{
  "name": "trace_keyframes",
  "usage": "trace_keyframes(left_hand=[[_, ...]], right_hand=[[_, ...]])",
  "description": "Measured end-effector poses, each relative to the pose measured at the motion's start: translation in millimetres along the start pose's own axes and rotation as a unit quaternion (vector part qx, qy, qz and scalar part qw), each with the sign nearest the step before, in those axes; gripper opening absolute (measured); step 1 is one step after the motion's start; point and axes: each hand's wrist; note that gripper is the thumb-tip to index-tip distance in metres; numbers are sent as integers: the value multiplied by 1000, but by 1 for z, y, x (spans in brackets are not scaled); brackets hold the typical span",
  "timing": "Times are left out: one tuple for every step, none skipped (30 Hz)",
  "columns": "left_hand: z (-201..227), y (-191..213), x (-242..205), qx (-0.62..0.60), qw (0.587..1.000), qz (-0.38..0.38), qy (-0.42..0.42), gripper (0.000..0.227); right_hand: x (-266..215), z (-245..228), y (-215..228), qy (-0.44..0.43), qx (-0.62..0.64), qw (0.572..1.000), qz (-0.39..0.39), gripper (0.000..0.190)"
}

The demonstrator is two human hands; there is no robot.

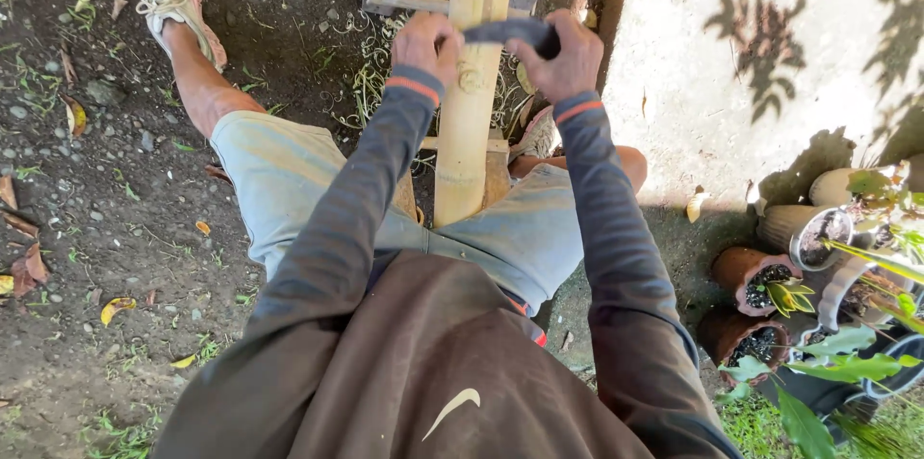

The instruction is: Shaving and shaping a bamboo stalk using a curved blade tool while holding the stalk between the legs.

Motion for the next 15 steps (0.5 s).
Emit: trace_keyframes(left_hand=[[-3, -5, 17, -1, 1000, 1, 1, 11], [-6, -10, 34, 30, 999, 25, -14, 14], [-10, -13, 52, 62, 996, 50, -29, 18], [-13, -16, 64, 63, 996, 51, -28, 18], [-16, -18, 76, 59, 997, 48, -10, 18], [-19, -21, 87, 54, 997, 45, 8, 18], [-20, -22, 88, 55, 997, 46, 9, 18], [-20, -23, 88, 41, 998, 42, 25, 18], [-21, -24, 89, 26, 998, 36, 40, 18], [-23, -24, 87, 27, 998, 35, 40, 18], [-25, -27, 86, 0, 999, 36, 36, 18], [-27, -30, 86, -27, 998, 37, 32, 18], [-26, -27, 83, -27, 999, 35, 32, 18], [-25, -25, 80, -34, 999, 24, 33, 19], [-22, -23, 81, -42, 999, 14, 31, 20]], right_hand=[[11, 4, -1, 1, 0, 1000, -1, 49], [23, 7, -3, 14, -46, 999, 19, 49], [35, 10, -6, 29, -91, 995, 39, 50], [46, 6, -3, 30, -90, 995, 39, 50], [56, 1, 0, 72, -103, 989, 79, 48], [66, -4, 3, 114, -116, 979, 120, 48], [67, -3, 5, 114, -115, 979, 120, 48], [69, -3, 6, 94, -55, 988, 106, 46], [70, -3, 8, 73, 6, 993, 92, 44], [65, -3, 3, 72, 6, 993, 92, 44], [61, -1, -1, 91, -41, 987, 124, 46], [57, 1, -5, 110, -87, 978, 155, 49], [55, 3, -6, 108, -88, 978, 155, 49], [52, 4, -6, 119, -86, 978, 151, 50], [54, 8, -6, 132, -84, 976, 149, 52]])
Point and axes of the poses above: each hand's wrist, its own x-axis towards the middle knuckle, its own y-axis out of the back of the hand, z = x × y, and after that the axes turned 12 degrees about y, right-handed
